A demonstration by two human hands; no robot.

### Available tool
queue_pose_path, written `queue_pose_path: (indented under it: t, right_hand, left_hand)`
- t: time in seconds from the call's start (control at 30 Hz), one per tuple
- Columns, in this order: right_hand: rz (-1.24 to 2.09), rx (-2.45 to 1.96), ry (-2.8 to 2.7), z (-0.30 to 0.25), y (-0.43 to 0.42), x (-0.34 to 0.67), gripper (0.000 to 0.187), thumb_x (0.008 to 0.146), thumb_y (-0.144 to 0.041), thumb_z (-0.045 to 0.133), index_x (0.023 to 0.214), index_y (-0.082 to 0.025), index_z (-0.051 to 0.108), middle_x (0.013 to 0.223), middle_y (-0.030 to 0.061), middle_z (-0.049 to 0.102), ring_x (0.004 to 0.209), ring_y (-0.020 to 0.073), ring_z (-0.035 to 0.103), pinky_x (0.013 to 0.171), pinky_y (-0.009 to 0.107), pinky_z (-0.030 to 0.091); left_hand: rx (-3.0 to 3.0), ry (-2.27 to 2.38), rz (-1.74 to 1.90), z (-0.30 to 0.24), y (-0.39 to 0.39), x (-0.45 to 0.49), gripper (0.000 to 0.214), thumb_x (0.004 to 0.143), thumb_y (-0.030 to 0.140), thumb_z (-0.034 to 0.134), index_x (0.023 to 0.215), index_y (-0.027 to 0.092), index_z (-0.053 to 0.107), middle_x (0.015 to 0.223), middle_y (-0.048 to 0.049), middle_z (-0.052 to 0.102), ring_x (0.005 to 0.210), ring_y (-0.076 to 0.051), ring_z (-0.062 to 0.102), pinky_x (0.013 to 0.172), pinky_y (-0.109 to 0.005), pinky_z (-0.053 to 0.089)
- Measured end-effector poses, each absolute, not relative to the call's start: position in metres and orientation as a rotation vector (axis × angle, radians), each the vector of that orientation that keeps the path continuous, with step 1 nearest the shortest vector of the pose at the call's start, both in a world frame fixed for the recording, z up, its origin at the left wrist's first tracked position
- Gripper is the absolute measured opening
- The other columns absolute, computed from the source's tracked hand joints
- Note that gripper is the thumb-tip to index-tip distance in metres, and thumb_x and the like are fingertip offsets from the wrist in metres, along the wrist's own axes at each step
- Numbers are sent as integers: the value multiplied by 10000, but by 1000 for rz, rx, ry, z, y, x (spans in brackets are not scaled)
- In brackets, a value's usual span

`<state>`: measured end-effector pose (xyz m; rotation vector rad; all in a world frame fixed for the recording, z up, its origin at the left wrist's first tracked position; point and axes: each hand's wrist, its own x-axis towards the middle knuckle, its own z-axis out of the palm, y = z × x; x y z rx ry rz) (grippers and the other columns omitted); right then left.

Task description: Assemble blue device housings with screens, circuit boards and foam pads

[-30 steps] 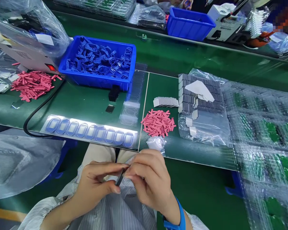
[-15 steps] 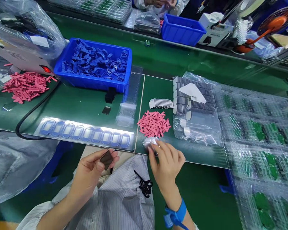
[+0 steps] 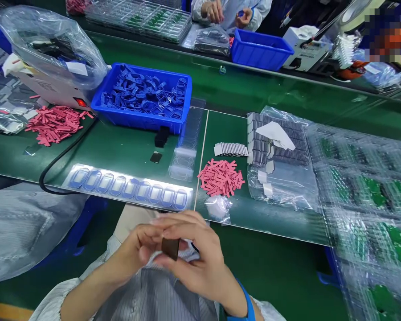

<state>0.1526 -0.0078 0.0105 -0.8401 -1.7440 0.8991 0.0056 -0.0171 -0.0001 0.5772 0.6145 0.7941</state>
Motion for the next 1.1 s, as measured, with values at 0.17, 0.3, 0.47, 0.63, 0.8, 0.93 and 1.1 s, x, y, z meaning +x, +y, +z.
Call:
queue_pose_path:
  t: [0.17,0.3,0.47,0.63,0.8,0.93,1.1]
  right_hand:
    - [1312,-778,-1475,15,-16,146,291,814,-374,663,1004,-244,485,1051,91,694,1029,242,652,810,423,569]
    - [787,-1024,-1738,25,-13,159,93,808,-158,670,846,-208,602,872,43,641,858,198,619,722,354,527]
    - [574,-1091,-1885,31,-6,167,195,780,-31,633,864,-206,652,766,18,605,737,165,573,615,318,481]
    - [579,-1064,-1872,28,-6,167,216,781,-42,640,901,-219,667,776,16,657,766,180,599,643,344,498]
    - [579,-1037,-1875,28,-5,169,224,786,-31,634,908,-215,670,781,19,672,769,180,600,640,343,496]
    - [621,-1003,-1911,27,-3,171,217,786,-5,626,897,-190,652,793,25,669,792,179,581,668,342,487]
    - [735,-995,-1883,21,-3,174,165,807,-34,615,862,-187,641,806,33,656,801,180,573,682,339,485]
  left_hand:
    - [378,482,751,4,-18,8,458,606,583,737,832,185,758,736,-46,758,721,-169,715,688,-228,542]
    - [423,676,834,-1,-18,5,409,502,471,843,827,230,785,762,-35,787,720,-189,723,728,-270,552]
    - [626,783,845,4,-16,1,378,543,439,832,875,266,783,758,-38,787,729,-225,720,749,-335,558]
    - [723,790,846,11,-14,-1,409,561,502,795,885,251,785,745,-48,777,738,-236,710,761,-349,555]
    - [742,796,849,12,-14,-2,391,569,470,803,898,260,782,752,-45,780,727,-222,706,746,-315,554]
    - [870,860,861,14,-15,-3,334,606,412,803,906,267,780,733,-35,773,711,-200,690,707,-277,551]
    - [1037,932,841,13,-15,-6,400,618,356,811,1007,298,735,686,-18,768,642,-194,684,626,-266,550]
